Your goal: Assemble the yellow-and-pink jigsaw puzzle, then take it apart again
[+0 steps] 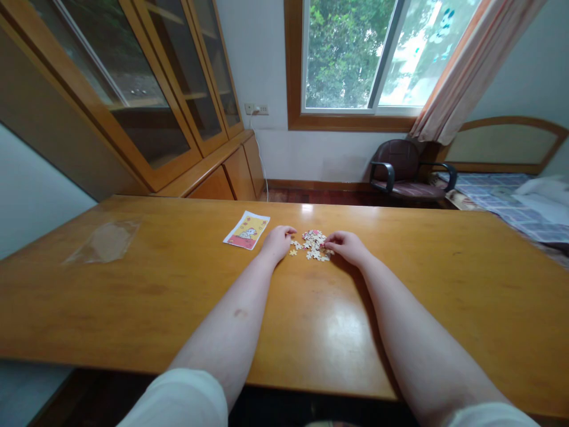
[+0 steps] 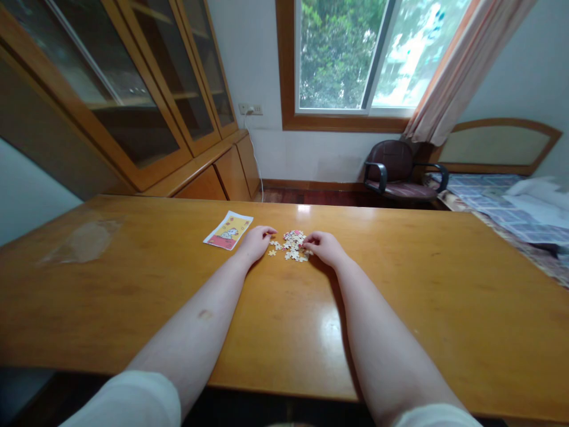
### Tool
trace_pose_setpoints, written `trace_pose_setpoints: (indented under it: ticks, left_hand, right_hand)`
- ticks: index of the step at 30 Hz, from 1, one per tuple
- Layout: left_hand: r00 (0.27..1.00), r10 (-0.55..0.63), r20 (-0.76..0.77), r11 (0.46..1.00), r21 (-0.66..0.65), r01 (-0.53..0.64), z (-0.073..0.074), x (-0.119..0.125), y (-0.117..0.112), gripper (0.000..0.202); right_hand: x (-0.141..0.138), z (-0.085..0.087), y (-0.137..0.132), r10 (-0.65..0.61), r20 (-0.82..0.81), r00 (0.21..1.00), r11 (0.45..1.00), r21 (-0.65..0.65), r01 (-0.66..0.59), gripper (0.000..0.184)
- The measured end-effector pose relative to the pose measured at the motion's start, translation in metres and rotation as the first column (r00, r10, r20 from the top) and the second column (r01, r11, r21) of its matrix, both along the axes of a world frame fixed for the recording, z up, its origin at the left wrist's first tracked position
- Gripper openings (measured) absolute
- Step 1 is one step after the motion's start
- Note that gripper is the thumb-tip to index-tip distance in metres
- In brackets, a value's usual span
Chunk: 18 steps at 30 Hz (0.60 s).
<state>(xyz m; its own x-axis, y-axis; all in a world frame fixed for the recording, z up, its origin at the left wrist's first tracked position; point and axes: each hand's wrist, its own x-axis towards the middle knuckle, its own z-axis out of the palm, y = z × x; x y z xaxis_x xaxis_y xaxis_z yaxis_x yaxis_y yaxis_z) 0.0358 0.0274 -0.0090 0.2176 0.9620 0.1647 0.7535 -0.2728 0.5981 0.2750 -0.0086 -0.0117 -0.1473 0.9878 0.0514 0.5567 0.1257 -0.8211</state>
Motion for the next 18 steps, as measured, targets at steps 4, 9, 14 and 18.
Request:
trace_pose_setpoints:
  ticks: [4, 9, 14, 18]
  left_hand:
    - [1.000, -0.005, 0.007, 1.000, 0.000, 0.005, -0.001, 0.001, 0.000, 0.029]
    - [1.000, -0.030, 0.008, 1.000, 0.006, 0.030, -0.001, 0.003, 0.000, 0.026]
    - [0.993, -0.119, -0.013, 0.992, 0.047, 0.120, -0.001, 0.000, -0.002, 0.031]
    - [0.977, -0.189, -0.102, 0.980, 0.050, 0.195, 0.001, -0.001, -0.006, 0.048]
  right_hand:
    - [-0.013, 0.007, -0.009, 0.159, -0.056, 0.986, 0.984, -0.075, -0.163, 0.016]
    - [-0.028, 0.011, -0.017, 0.311, 0.025, 0.950, 0.947, -0.089, -0.307, 0.017]
    - [-0.013, 0.008, -0.009, 0.140, 0.168, 0.976, 0.985, 0.072, -0.154, 0.013]
    - [-0.004, 0.005, -0.003, 0.122, 0.182, 0.976, 0.985, 0.096, -0.141, 0.007]
